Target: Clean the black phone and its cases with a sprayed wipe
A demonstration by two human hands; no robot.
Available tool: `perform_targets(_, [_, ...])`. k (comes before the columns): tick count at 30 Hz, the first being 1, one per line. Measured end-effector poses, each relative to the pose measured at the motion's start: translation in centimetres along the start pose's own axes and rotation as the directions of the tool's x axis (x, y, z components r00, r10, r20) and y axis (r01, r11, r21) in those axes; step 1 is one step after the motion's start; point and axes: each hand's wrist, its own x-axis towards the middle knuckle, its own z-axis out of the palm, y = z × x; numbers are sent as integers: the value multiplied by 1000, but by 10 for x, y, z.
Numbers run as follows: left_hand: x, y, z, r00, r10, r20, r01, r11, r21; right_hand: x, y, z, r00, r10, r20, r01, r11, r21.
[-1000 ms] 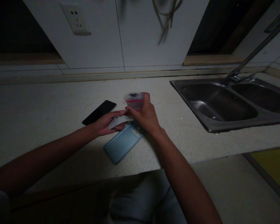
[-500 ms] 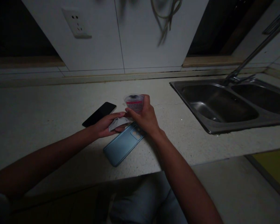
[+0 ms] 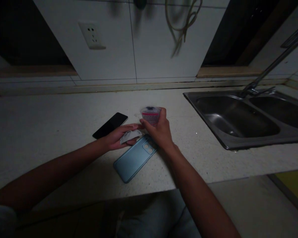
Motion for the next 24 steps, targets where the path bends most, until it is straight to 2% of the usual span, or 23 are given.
perform_targets(6, [-1,-2,-5,998,1,-58,1,999,34,0,6,0,1000,-14,-18,15,999,32])
perform_targets(14, [-2,-4,-2,1000,18,-13,-18,1000,2,-3,5,5,997,-4,-75,14,991,130])
perform_targets(20, [-2,-4,1,993,25,-119,-28,999,-18,0,-2,7,959,170,-226,-92,944,317])
perform_targets(24, [-2,-5,-2,991,40,-131,-43,999,-23,6,3,5,919,306,-249,-179,885,429])
